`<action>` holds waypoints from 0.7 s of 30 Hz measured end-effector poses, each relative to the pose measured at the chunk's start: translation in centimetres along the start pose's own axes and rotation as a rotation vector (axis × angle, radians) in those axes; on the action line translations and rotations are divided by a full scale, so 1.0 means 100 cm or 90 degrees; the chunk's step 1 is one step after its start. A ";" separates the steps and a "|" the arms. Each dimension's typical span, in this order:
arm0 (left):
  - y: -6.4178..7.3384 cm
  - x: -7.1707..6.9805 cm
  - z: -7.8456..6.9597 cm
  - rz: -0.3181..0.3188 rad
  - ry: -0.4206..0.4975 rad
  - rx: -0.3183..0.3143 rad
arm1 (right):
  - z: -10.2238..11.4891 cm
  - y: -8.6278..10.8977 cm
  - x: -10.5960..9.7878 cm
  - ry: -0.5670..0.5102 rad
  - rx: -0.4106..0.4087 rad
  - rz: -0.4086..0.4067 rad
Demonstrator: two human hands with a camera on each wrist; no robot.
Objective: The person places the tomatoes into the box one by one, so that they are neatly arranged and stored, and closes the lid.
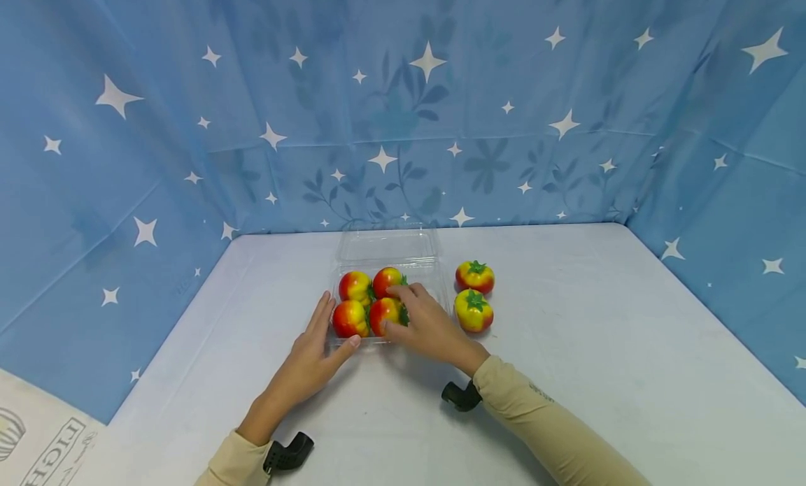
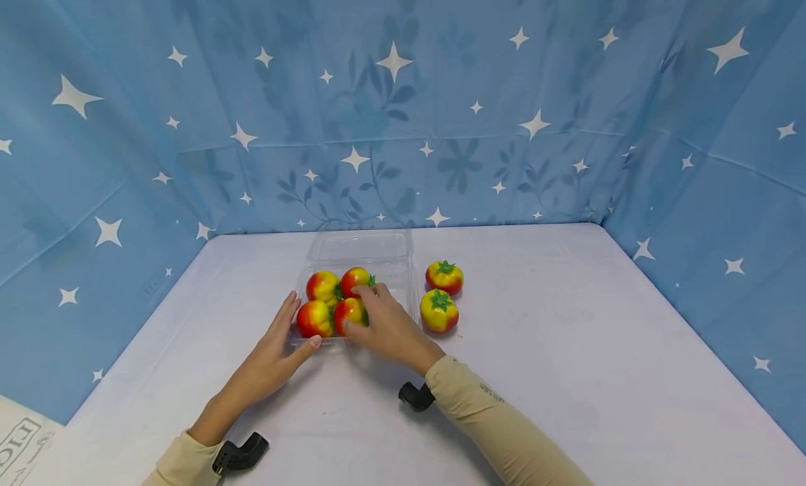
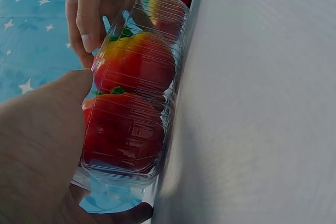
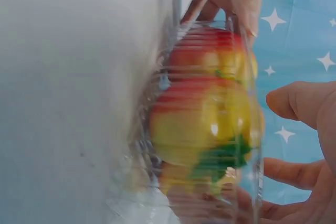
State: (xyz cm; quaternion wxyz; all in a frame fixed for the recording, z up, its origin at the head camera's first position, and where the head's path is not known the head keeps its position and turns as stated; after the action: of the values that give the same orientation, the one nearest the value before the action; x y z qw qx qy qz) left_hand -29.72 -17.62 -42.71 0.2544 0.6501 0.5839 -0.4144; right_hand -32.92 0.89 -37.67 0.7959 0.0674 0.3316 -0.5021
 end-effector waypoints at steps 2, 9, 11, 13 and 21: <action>0.000 0.000 0.000 0.000 -0.001 0.000 | 0.000 0.000 -0.004 0.001 0.002 -0.002; 0.000 -0.001 -0.001 0.003 -0.006 0.000 | -0.002 -0.002 -0.024 0.000 0.017 -0.026; 0.000 -0.001 -0.001 0.004 -0.007 -0.001 | -0.002 -0.003 -0.030 0.002 0.019 -0.030; 0.000 -0.001 -0.001 0.004 -0.008 -0.001 | -0.004 -0.003 -0.036 0.001 0.023 -0.034; 0.000 -0.002 -0.003 0.002 -0.006 0.001 | -0.009 -0.004 -0.068 -0.033 0.040 -0.053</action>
State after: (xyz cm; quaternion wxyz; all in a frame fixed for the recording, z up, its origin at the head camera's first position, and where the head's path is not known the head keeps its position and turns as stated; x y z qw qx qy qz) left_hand -29.61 -17.48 -42.42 0.2571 0.6491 0.5815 -0.4177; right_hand -35.53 6.23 -34.30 0.7804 0.0652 0.2974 -0.5462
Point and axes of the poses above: each hand's wrist, its own y-axis away from the middle knuckle, its own x-axis out of the palm, z = x × y, the point moved 10 cm from there along -y, towards the middle knuckle, and after that the axes turned 12 degrees about -y, right-handed, at the moved point
